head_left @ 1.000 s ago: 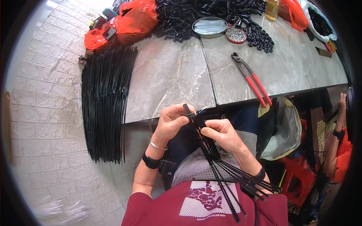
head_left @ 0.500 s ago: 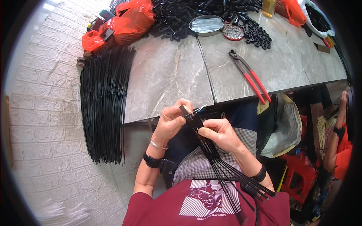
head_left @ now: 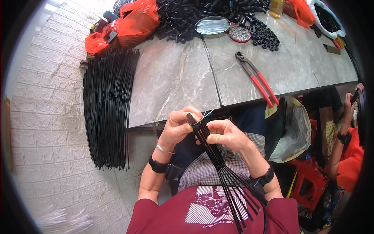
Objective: The recorder is assembling the ribs and central runner of an umbrella by threading components and using pliers.
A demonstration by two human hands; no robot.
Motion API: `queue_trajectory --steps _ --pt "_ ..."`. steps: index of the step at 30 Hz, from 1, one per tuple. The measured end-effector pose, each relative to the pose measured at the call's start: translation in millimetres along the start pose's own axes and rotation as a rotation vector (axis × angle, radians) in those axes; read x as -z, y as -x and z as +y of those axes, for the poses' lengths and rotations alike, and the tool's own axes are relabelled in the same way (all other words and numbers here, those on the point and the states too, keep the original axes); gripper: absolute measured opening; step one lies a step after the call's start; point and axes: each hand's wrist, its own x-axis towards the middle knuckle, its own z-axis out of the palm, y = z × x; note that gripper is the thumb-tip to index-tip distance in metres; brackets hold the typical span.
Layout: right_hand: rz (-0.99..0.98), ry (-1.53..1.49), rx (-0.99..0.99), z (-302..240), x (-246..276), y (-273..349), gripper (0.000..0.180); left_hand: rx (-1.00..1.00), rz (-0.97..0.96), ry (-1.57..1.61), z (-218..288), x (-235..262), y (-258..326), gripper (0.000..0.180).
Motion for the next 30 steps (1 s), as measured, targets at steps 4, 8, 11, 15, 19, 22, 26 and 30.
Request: queue_trajectory --steps 4,8,11,15,19,22,26,30 --pt "-0.175 -0.039 -0.055 -7 9 -6 0.031 -0.042 -0.046 -0.029 0 -2 -7 0.026" --pt "-0.485 -0.137 -0.059 -9 27 -16 0.038 -0.078 -0.163 -0.109 10 -24 -30 0.026" --pt "-0.575 -0.112 0.035 -22 27 -21 0.033 -0.165 -0.383 -0.132 14 -37 -48 0.028" --pt "-0.51 0.045 0.076 -21 31 -14 0.027 -0.155 -0.445 -0.063 11 -37 -55 0.026" --pt "-0.268 0.088 0.159 -20 27 -4 0.025 0.139 -0.073 0.073 -2 -34 -46 0.036" --pt "-0.124 0.059 0.219 -22 30 0 0.024 0.033 0.348 0.016 -3 -62 -52 0.047" --pt "0.085 0.081 0.243 -22 23 1 0.022 0.012 0.379 -0.198 -4 -57 -40 0.047" --pt "0.169 0.146 0.298 -19 8 3 0.022 0.006 0.317 -0.349 4 -59 -27 0.048"
